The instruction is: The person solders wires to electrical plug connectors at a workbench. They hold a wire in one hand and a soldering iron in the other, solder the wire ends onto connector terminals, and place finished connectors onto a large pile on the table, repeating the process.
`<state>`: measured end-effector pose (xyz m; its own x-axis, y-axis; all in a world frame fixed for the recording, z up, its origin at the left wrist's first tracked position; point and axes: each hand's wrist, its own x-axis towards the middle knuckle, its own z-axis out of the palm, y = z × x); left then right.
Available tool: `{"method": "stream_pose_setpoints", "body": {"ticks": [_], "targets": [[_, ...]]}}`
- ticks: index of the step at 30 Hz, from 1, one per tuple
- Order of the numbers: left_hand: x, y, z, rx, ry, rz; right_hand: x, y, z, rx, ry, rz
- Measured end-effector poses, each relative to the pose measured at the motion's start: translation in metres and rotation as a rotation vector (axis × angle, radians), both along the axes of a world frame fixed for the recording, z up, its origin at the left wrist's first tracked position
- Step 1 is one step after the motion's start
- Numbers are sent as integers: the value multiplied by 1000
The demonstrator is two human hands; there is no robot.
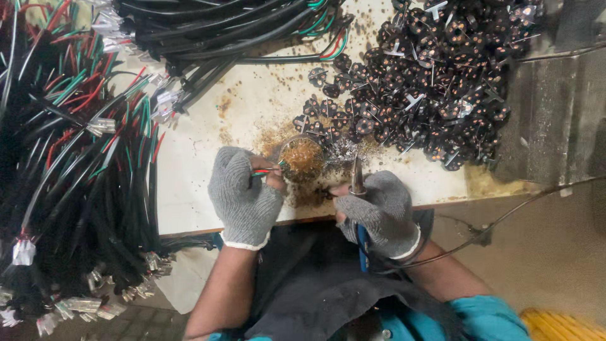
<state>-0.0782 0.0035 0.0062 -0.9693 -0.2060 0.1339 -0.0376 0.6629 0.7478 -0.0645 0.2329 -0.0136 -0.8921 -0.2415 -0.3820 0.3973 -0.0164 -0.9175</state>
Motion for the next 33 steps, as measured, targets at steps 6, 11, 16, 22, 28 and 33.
{"method": "stream_pose_setpoints", "body": {"ticks": [6,11,16,22,28,33], "targets": [[2,2,2,12,-13,5,-11,2,7,167,98,200],[2,2,2,19,33,4,-13,3,5,483,1018,345],[5,1,4,36,7,-2,-11,-2,10,513,1081,293],[4,1,7,42,55,-5,-12,-2,16,614,941,431],[35,-7,13,14,-124,-217,-4,0,6,560,1160,363],[51,4,7,22,-186,-357,2,7,5,370,809,368]]}}
